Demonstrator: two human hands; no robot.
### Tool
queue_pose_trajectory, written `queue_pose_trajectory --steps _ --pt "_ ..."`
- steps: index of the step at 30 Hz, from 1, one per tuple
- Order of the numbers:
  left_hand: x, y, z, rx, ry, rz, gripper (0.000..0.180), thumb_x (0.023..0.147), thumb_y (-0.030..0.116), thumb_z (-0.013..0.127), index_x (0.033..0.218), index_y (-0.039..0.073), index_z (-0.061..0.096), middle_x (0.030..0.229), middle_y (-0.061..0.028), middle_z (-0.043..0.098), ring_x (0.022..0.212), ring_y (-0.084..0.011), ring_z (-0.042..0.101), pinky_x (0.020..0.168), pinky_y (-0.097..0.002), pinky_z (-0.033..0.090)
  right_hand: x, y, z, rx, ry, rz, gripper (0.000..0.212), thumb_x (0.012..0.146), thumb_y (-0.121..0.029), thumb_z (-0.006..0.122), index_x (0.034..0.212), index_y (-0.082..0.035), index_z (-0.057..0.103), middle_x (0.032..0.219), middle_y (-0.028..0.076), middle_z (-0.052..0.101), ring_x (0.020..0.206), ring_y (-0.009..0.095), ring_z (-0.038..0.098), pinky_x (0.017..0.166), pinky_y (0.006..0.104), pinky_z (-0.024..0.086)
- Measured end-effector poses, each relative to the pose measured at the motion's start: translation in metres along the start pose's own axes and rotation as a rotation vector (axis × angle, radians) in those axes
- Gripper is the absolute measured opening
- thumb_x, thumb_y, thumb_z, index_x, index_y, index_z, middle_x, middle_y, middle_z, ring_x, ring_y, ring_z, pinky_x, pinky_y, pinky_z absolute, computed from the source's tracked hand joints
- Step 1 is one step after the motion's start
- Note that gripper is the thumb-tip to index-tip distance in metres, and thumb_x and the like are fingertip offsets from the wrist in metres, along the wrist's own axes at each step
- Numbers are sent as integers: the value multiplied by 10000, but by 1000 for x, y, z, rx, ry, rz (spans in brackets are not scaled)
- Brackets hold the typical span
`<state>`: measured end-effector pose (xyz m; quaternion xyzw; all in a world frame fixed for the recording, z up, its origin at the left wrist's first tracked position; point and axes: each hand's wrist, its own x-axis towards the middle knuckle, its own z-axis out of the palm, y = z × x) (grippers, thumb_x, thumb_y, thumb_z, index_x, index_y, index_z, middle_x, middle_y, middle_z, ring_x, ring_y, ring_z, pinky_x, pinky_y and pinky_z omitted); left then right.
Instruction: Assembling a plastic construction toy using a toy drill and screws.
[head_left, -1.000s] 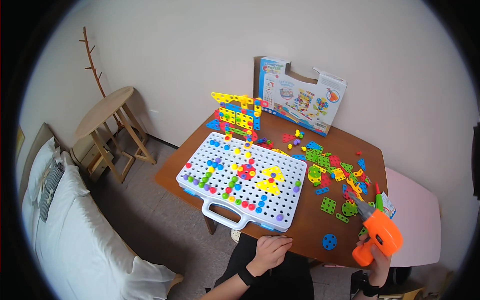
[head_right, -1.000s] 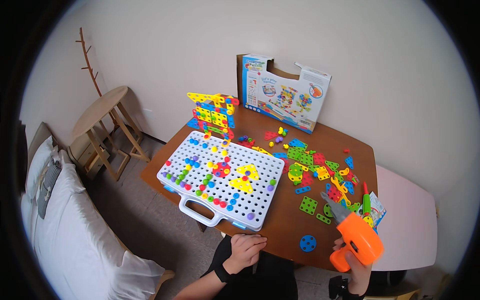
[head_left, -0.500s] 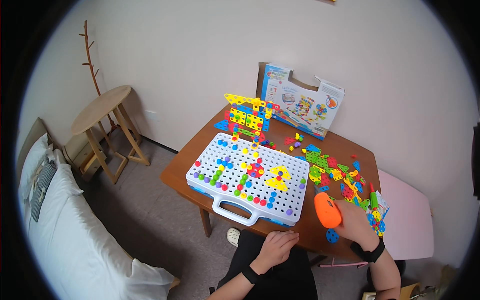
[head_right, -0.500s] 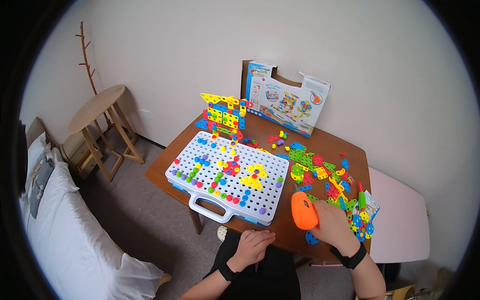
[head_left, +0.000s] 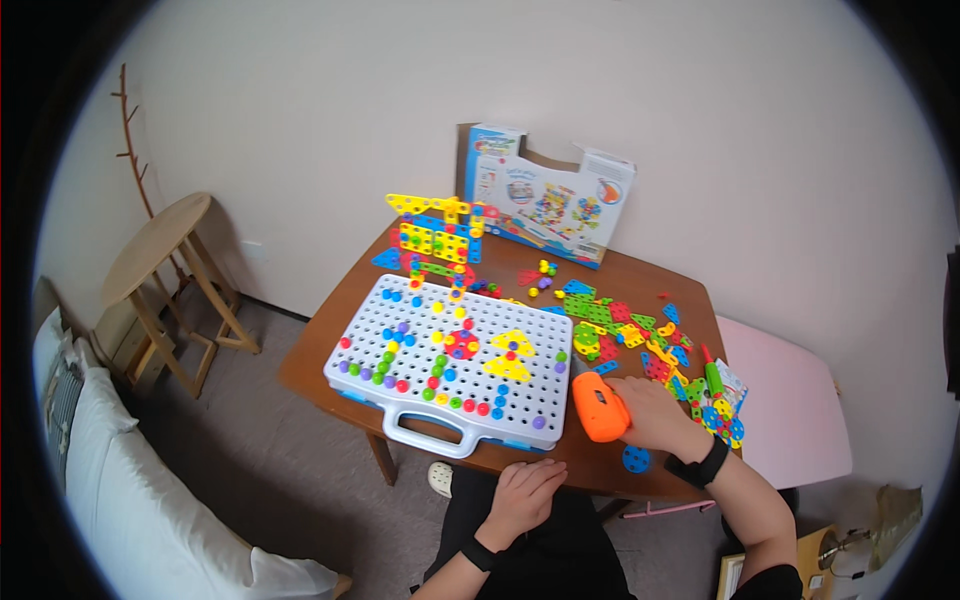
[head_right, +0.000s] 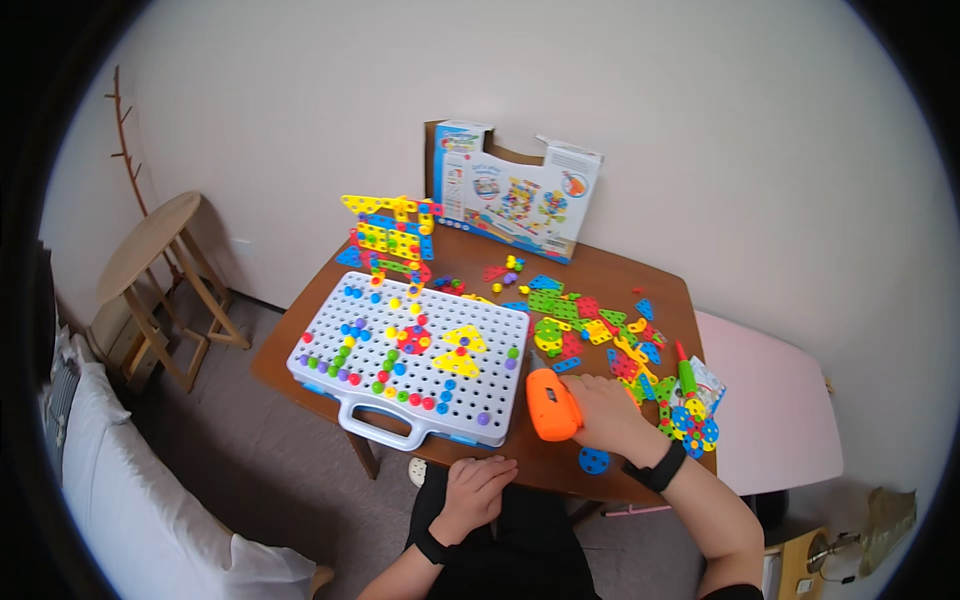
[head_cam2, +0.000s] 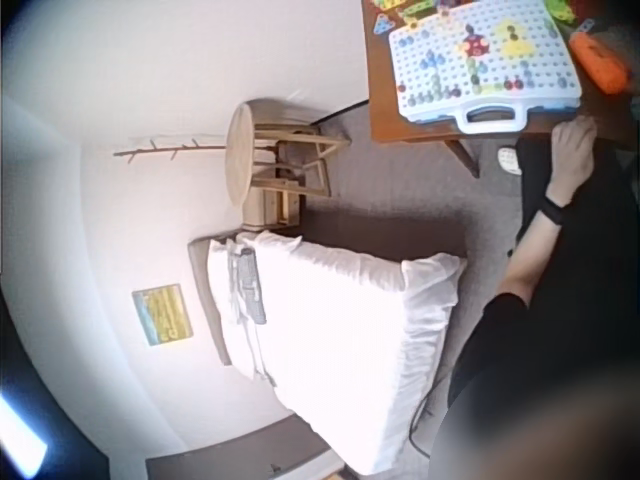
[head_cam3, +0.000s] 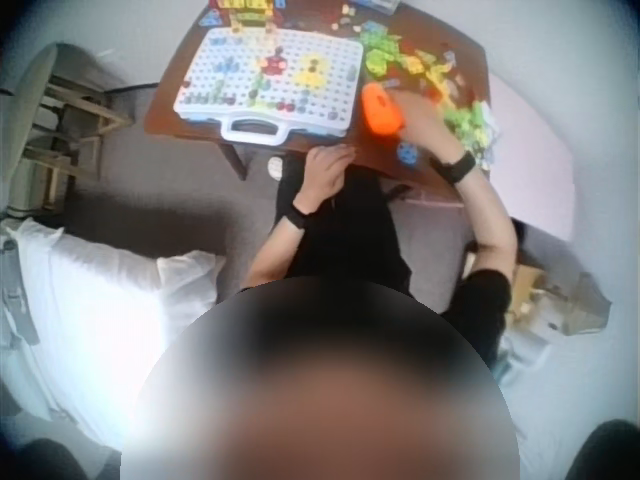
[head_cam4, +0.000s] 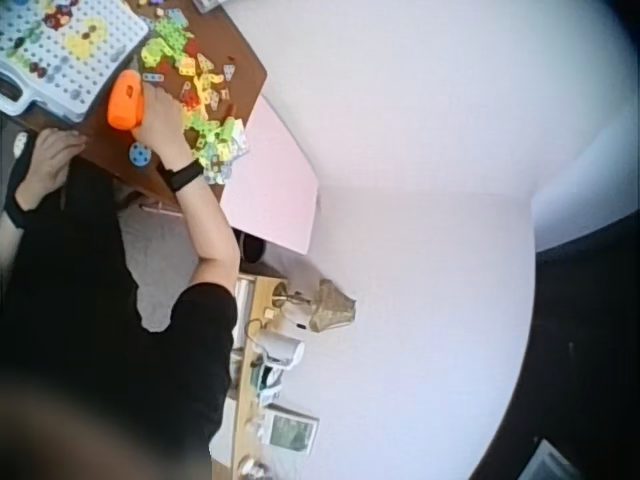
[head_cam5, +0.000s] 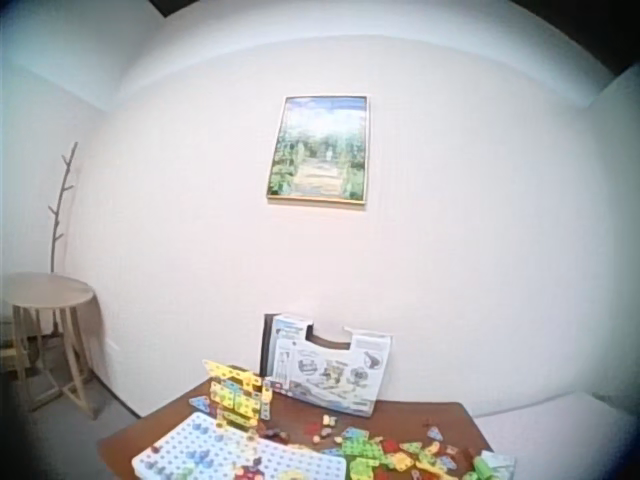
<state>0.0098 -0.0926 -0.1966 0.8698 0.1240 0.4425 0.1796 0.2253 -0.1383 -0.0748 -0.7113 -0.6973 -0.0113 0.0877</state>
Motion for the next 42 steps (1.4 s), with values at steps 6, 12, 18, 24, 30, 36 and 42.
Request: queue_pose_trajectory --steps 6,12,18,24,30,36,42 --pt "11 2 2 -19 2 24 250 685 19 536 907 106 612 1006 6 598 966 -141 552 797 -310 370 7 9 12 -69 -57 86 506 638 -155 621 1107 -46 462 920 126 559 861 282 547 714 397 416" --pt "7 1 7 53 36 3 223 689 35 521 876 109 617 980 7 606 936 -145 562 814 -320 336 15 8 21 -84 -179 135 608 613 -137 636 1168 -49 405 985 151 537 926 312 525 738 415 423" --pt "7 3 8 93 41 18 221 687 38 520 868 117 620 963 14 606 921 -144 557 810 -313 331 19 14 20 34 -286 136 803 551 -103 648 1266 -7 294 1013 181 517 980 339 501 808 410 420" --pt "8 3 14 112 61 19 191 692 37 522 825 118 632 931 12 614 907 -147 557 805 -313 325 13 19 6 129 -345 125 901 529 -128 664 1313 -3 238 1046 192 496 1019 331 478 836 371 413" --pt "6 2 11 156 56 5 175 705 43 525 819 118 635 918 16 617 897 -143 557 813 -316 316 -40 43 -60 373 61 84 629 659 -190 640 1233 -60 417 1089 159 499 1026 299 490 837 373 423" --pt "4 0 18 176 100 20 165 712 51 520 807 123 635 913 21 617 891 -141 554 828 -317 304 -109 102 -81 435 292 561 222 707 -156 615 873 -9 614 766 100 603 693 242 591 620 330 471" --pt "4 0 21 188 128 35 141 715 56 508 779 116 619 893 13 615 883 -159 546 827 -328 310 -129 106 -39 246 60 766 212 691 -271 628 701 -60 646 616 93 604 594 246 596 560 334 475"
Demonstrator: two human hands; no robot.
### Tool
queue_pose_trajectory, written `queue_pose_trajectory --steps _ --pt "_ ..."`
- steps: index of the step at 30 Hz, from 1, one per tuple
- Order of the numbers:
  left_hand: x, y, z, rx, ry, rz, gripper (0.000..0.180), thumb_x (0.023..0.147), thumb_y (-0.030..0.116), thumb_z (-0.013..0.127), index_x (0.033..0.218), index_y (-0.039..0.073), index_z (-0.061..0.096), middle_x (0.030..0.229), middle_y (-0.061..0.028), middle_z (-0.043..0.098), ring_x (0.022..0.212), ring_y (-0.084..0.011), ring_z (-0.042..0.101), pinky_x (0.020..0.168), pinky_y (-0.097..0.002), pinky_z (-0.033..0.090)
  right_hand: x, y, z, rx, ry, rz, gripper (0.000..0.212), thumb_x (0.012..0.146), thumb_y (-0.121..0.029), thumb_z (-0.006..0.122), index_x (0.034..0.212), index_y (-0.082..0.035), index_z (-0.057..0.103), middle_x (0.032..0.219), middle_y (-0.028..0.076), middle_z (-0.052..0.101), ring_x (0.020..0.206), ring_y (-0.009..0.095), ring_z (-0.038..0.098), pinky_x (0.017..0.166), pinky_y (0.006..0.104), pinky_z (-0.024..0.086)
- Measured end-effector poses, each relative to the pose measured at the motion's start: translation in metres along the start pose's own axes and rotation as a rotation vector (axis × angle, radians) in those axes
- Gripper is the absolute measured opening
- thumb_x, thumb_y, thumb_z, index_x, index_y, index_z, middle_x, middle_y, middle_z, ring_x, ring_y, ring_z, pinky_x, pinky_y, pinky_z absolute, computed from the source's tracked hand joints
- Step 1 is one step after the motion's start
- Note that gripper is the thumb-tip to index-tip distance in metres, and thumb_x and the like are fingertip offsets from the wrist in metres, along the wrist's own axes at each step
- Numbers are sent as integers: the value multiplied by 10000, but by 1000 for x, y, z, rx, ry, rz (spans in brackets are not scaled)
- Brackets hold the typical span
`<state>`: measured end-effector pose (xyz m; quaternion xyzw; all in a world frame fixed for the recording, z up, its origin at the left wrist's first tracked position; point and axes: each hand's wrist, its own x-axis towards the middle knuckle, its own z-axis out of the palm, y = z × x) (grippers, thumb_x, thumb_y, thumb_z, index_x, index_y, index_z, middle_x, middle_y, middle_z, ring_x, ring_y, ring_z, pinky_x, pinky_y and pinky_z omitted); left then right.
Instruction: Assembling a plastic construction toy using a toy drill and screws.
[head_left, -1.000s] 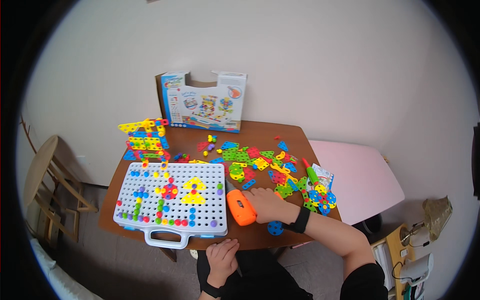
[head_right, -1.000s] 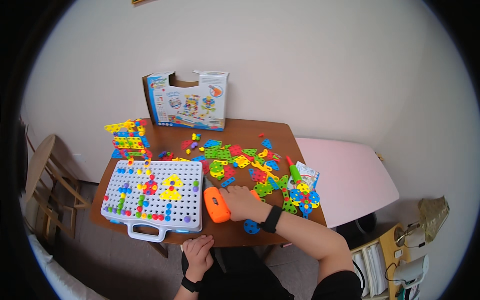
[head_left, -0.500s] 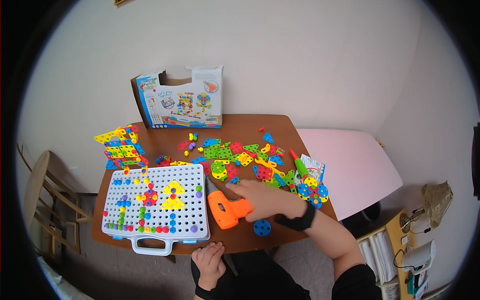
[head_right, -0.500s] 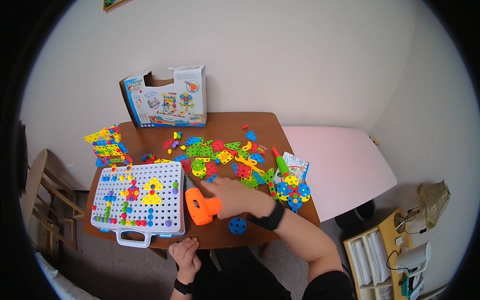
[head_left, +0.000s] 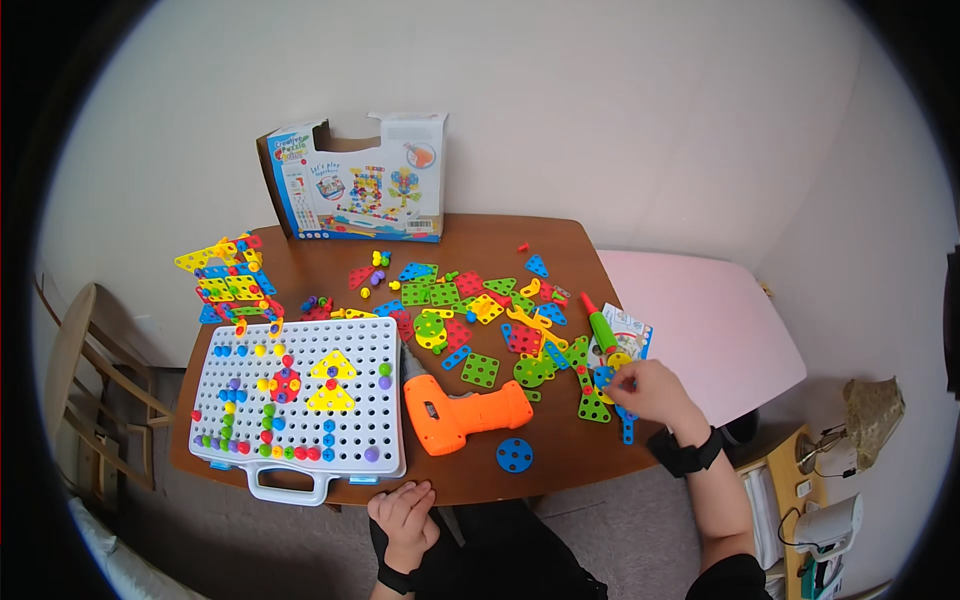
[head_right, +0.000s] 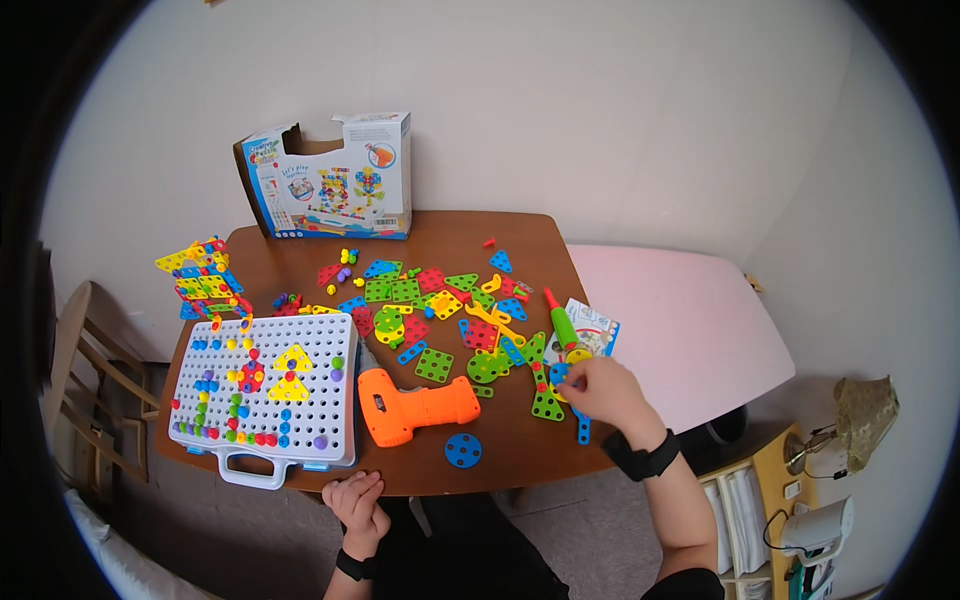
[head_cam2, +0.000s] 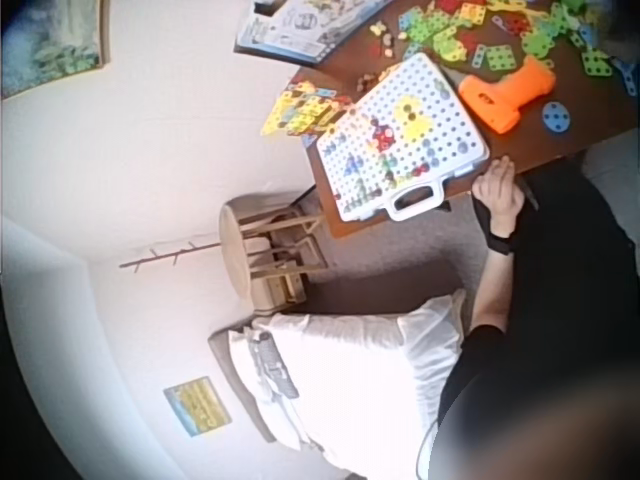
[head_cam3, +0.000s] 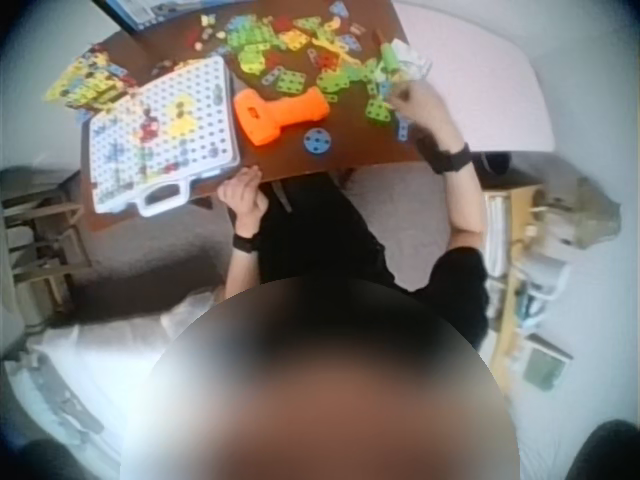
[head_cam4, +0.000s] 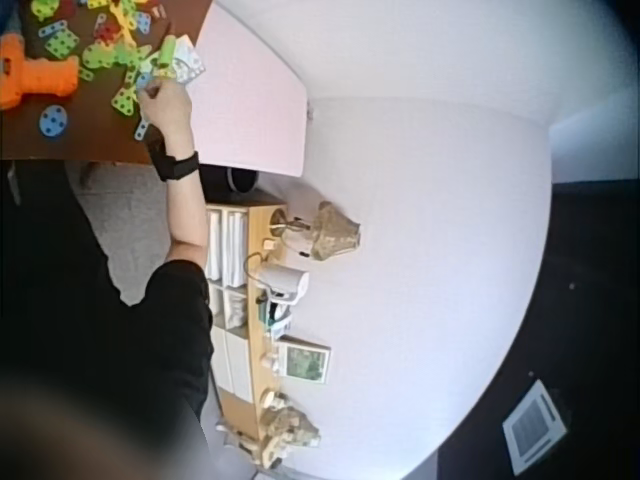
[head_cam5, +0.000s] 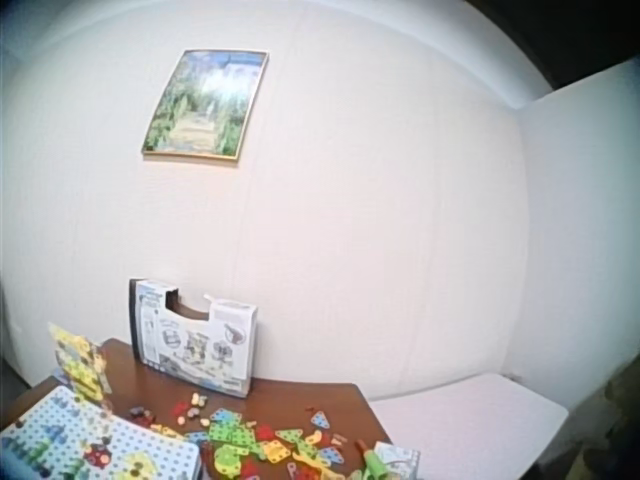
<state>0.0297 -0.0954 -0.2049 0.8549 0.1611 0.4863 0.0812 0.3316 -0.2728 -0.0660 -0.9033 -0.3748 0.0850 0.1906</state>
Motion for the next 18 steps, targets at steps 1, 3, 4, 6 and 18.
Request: queue_pose_trajectory --steps 1,3,4,6,18 --pt "0 -1 -1 4 -6 2 127 716 53 501 763 107 606 884 0 613 874 -181 543 816 -339 325 -4 -10 5 -97 -14 25 231 687 -305 627 688 -75 649 611 92 603 608 243 601 567 337 478" --pt "0 0 -2 4 -11 -2 127 715 53 501 761 107 606 884 0 613 874 -181 542 816 -339 325 -10 -21 14 -129 -5 49 250 685 -334 627 693 -87 658 634 91 612 621 258 602 571 353 483" --pt "0 0 -1 -1 -11 -3 127 714 52 502 759 107 607 884 1 614 874 -181 542 816 -339 325 -12 -23 18 -155 10 67 252 685 -336 627 686 -87 659 634 94 613 617 262 601 569 355 483" --pt "-1 1 0 0 -7 -6 139 712 55 510 772 117 619 891 15 615 883 -157 544 830 -328 309 -12 -23 21 -179 24 87 254 686 -338 628 678 -86 659 634 97 614 612 265 600 566 357 483" --pt "0 1 -1 9 -8 15 136 710 54 500 774 107 608 890 -3 610 879 -181 543 817 -340 323 -8 5 26 484 -70 197 218 777 -203 615 667 -14 611 544 1 538 502 68 478 463 240 371"
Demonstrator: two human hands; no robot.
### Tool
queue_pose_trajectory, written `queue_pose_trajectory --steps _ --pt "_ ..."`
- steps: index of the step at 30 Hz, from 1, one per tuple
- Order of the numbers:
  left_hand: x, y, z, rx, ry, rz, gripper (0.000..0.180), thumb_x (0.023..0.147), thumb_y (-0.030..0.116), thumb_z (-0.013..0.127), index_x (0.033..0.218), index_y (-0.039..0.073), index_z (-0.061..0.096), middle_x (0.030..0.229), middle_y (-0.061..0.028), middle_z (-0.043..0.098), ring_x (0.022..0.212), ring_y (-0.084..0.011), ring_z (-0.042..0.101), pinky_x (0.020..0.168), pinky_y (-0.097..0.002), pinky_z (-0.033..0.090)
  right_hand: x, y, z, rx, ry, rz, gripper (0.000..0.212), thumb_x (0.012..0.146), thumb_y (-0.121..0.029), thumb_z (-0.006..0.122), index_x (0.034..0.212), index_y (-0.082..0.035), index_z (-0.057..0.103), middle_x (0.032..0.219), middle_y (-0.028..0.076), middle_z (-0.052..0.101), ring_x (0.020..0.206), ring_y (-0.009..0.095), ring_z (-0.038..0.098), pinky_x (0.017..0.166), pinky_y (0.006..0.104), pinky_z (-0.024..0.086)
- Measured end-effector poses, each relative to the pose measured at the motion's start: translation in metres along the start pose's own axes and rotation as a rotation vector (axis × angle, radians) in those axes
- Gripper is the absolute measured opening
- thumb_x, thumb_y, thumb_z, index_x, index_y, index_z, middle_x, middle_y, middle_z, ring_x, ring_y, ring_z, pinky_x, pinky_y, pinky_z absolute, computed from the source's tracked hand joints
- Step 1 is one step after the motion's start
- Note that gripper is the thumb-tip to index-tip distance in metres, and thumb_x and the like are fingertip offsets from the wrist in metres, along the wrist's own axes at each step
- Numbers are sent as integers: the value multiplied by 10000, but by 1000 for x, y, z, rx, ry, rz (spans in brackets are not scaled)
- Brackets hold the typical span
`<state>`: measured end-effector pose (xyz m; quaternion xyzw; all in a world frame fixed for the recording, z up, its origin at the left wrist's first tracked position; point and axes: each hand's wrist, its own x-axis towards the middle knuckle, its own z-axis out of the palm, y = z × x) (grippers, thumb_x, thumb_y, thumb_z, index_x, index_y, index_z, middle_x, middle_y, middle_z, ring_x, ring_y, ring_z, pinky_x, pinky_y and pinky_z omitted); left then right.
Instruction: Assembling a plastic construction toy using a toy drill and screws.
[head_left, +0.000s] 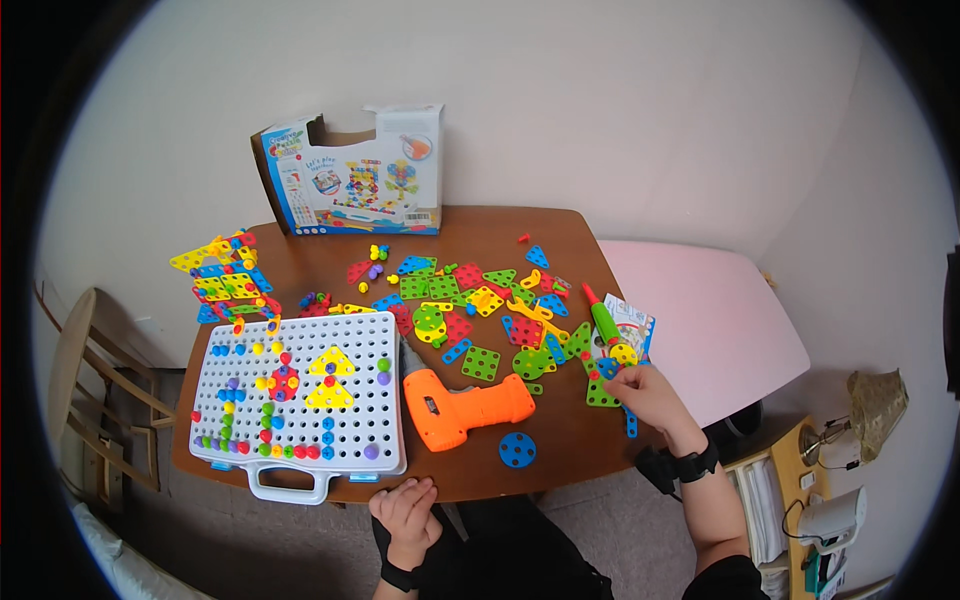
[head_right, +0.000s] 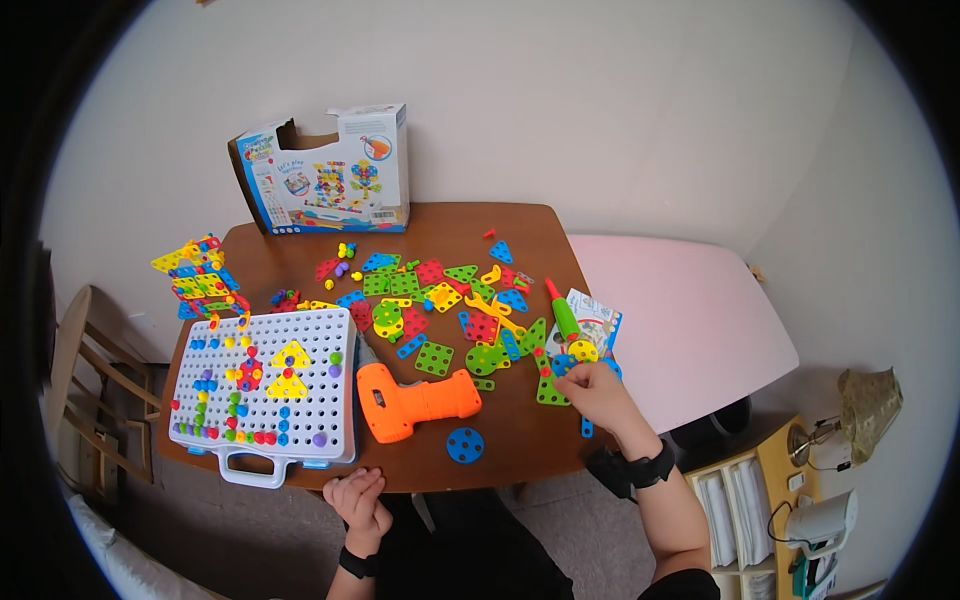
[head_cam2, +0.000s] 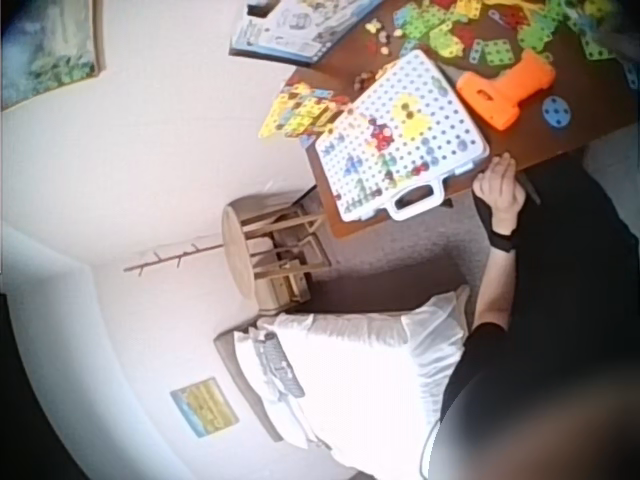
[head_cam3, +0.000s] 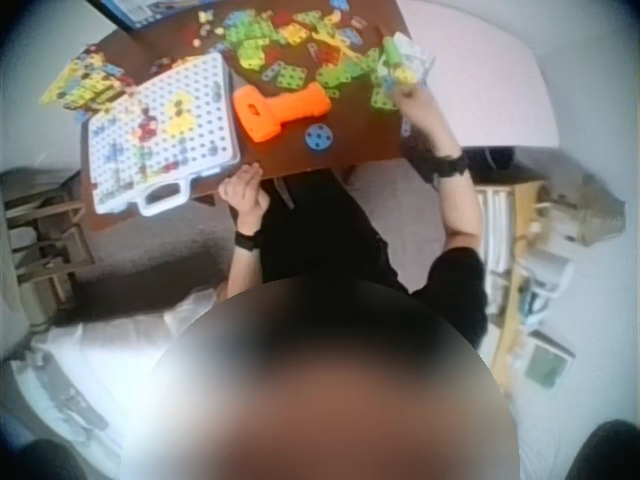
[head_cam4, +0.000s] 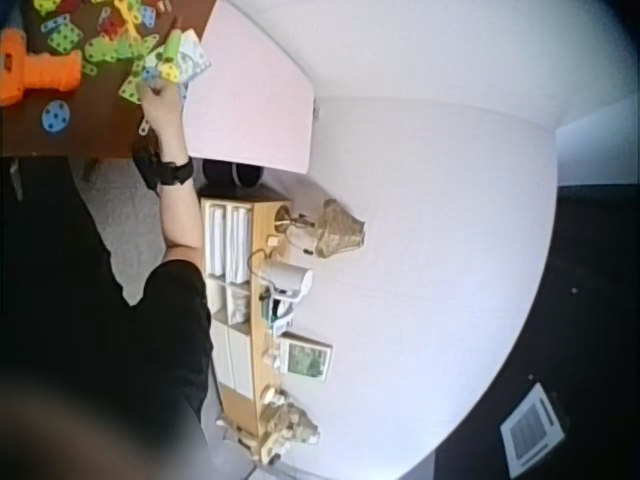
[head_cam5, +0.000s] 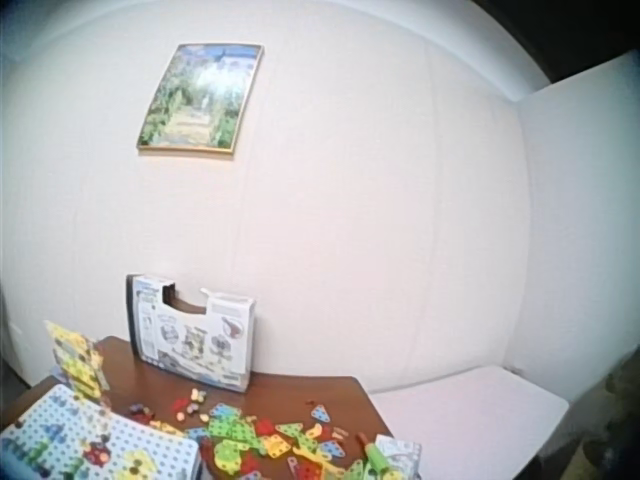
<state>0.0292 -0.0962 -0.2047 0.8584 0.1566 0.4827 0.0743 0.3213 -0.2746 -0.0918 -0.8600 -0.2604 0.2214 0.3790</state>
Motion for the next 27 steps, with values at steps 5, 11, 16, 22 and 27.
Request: queue_pose_trajectory --steps 5,11,16,22,27 --pt "0 -1 2 -3 8 12 138 712 55 496 780 102 606 895 -8 610 881 -186 544 821 -341 319 -22 -13 -19 361 42 -46 157 842 -180 568 766 -45 595 600 -78 472 522 14 397 467 194 313" --pt "-2 -2 3 -8 17 13 148 718 49 482 784 98 604 894 -13 612 879 -190 544 825 -345 316 -44 -3 -26 122 -346 -194 185 870 -173 522 764 -24 553 612 -68 433 569 19 383 511 202 328" --pt "-3 -1 2 12 9 -7 131 734 64 518 786 110 629 899 15 618 912 -150 539 857 -331 294 -55 14 -2 223 -211 -72 211 870 -188 525 744 -21 555 576 -59 431 536 17 367 467 204 299" --pt "-2 -1 3 16 5 -3 133 733 62 514 779 106 631 902 11 622 911 -152 539 859 -331 292 -72 21 35 255 51 -41 213 855 -173 547 723 -7 561 543 -62 444 498 6 366 436 198 281" --pt "-3 -3 3 22 2 19 144 740 58 465 796 89 594 892 -23 610 878 -196 540 851 -353 303 -67 24 53 342 210 -111 154 827 -117 579 729 0 573 540 -44 478 493 2 387 436 183 291"
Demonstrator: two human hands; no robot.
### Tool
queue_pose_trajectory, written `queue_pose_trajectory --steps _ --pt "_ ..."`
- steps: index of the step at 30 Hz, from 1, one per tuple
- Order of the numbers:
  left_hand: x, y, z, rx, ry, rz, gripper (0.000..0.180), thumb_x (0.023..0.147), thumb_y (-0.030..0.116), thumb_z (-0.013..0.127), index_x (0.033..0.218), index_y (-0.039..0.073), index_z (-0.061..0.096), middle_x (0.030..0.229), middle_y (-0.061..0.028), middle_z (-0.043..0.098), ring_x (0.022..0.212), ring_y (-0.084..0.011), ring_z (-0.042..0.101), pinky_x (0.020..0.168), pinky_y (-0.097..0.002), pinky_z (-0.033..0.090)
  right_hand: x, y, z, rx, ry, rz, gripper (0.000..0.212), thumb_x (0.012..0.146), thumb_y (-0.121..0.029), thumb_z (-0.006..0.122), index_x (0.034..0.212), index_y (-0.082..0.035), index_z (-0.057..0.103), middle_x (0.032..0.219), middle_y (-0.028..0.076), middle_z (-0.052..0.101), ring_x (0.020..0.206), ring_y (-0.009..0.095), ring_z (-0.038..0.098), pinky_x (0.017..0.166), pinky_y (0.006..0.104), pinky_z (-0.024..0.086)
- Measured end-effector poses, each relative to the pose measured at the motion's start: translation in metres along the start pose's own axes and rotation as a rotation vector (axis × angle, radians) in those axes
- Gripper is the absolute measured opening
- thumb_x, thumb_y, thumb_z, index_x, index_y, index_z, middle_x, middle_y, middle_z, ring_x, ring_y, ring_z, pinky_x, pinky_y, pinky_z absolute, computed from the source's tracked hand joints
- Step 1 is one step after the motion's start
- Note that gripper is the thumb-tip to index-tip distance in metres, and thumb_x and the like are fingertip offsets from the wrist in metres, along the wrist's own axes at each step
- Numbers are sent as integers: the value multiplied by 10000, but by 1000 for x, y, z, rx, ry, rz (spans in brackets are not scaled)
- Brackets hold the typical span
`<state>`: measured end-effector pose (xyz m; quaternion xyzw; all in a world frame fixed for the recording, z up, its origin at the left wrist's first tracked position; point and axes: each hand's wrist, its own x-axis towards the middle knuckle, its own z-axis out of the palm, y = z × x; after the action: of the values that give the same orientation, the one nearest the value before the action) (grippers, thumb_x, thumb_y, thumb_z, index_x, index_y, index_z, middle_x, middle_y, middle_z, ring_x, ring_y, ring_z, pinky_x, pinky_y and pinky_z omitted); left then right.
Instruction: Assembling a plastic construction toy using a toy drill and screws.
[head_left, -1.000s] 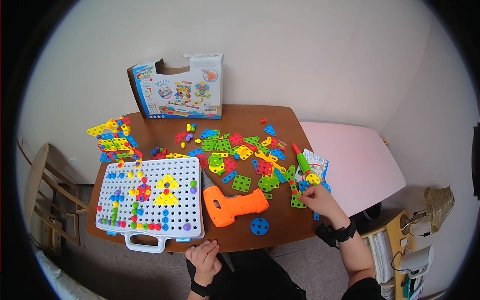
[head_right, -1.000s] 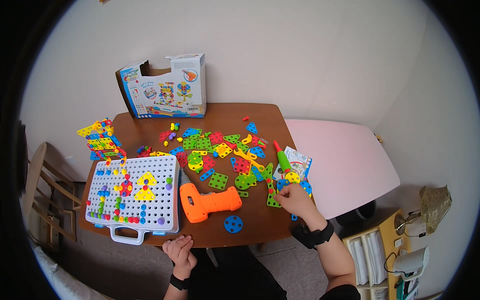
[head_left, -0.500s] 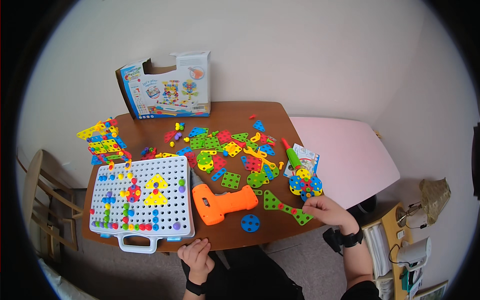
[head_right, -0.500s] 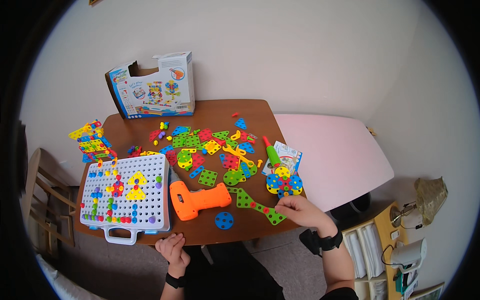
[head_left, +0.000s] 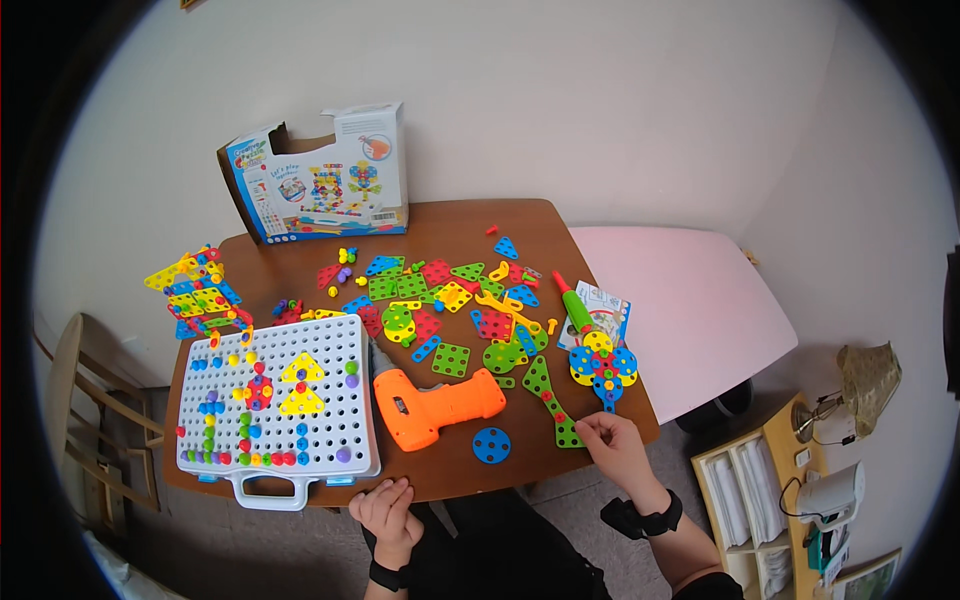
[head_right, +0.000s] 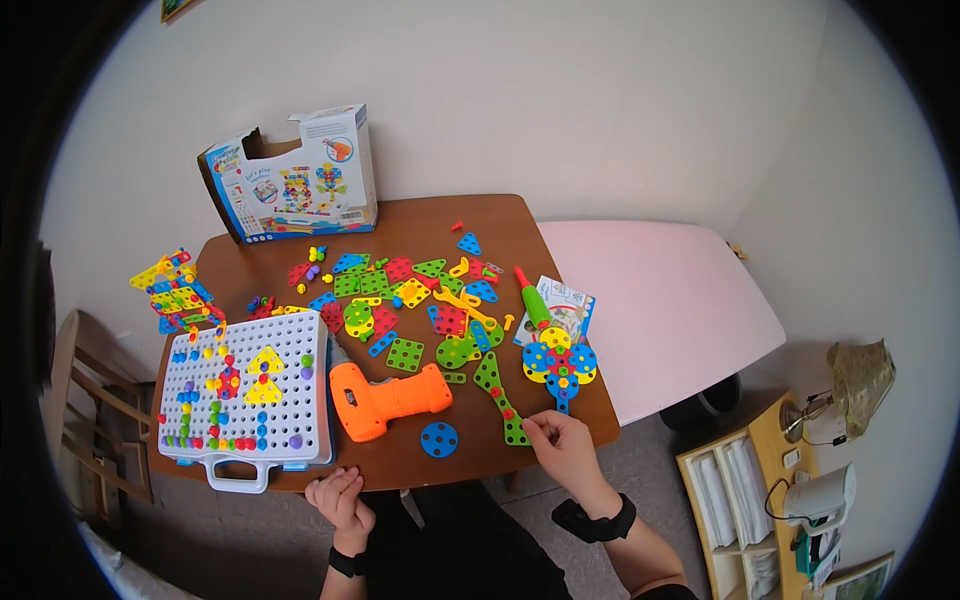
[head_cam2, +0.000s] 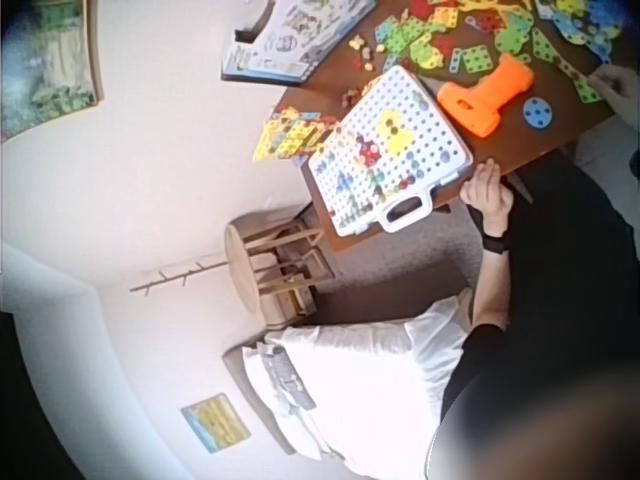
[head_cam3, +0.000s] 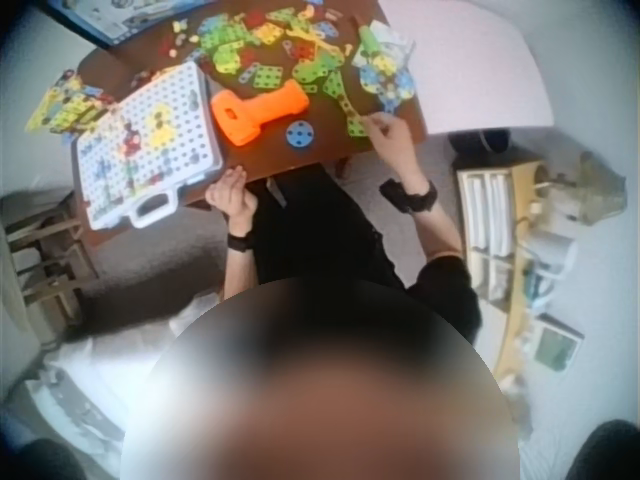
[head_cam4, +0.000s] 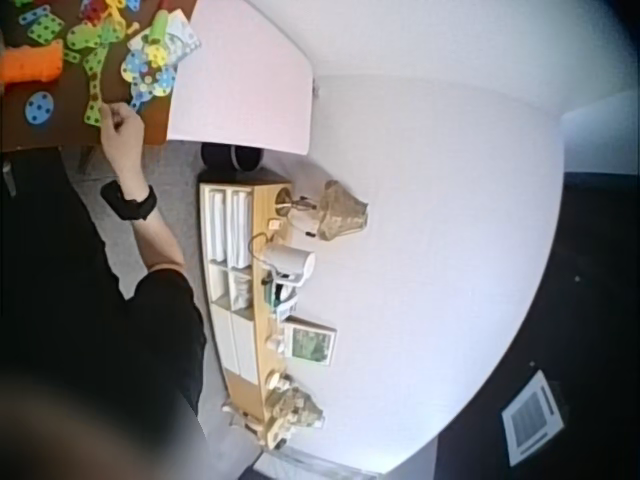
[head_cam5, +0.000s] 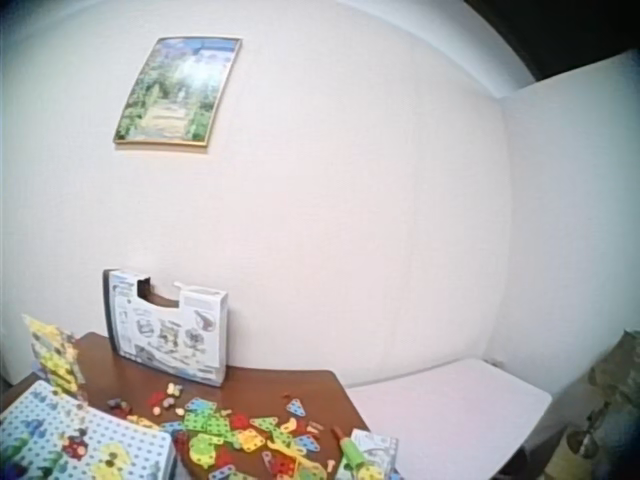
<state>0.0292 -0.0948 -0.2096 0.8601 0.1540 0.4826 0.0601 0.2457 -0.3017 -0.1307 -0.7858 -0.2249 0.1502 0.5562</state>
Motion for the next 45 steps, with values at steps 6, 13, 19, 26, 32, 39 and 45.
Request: queue_pose_trajectory --steps 6,13,19,26,32,39,45 --pt "-2 -1 1 1 1 -4 147 739 55 465 803 93 592 895 -21 610 885 -199 540 864 -356 294 -3 3 -14 -139 315 -112 135 816 -114 594 733 -8 578 516 -42 479 492 6 428 436 173 323" --pt "1 1 0 17 7 -20 139 735 63 507 782 101 632 904 8 623 908 -157 540 844 -336 301 9 11 -32 -437 368 3 214 733 -209 671 694 -12 596 519 24 518 482 90 486 461 242 378" --pt "0 1 1 -25 -4 -24 154 731 51 465 802 101 593 915 -17 613 890 -204 543 852 -358 308 20 14 -41 -134 180 127 228 730 -229 681 701 -9 629 584 17 586 519 69 507 478 220 387" --pt "-1 1 1 -16 7 -15 157 732 50 461 802 102 592 911 -19 614 891 -202 544 856 -357 308 23 2 -35 -171 78 220 243 720 -228 695 682 1 625 584 28 606 485 64 509 471 198 383" --pt "1 2 0 -12 7 -21 156 732 49 465 807 99 592 905 -20 615 890 -201 544 855 -353 308 25 -3 -39 -6 64 337 183 715 -202 695 715 -32 627 606 34 621 442 51 484 396 183 319" --pt "1 1 0 -23 20 -19 156 731 50 469 796 99 602 903 -19 616 893 -197 546 851 -350 307 18 4 -47 361 96 386 127 755 -171 651 761 -56 599 643 41 629 427 50 472 396 181 335" --pt "1 3 -1 -20 16 -24 150 740 55 475 796 98 607 902 -17 616 897 -192 545 853 -348 304 13 10 -44 528 142 302 128 781 -177 635 737 -79 566 648 35 612 457 55 479 433 183 351"
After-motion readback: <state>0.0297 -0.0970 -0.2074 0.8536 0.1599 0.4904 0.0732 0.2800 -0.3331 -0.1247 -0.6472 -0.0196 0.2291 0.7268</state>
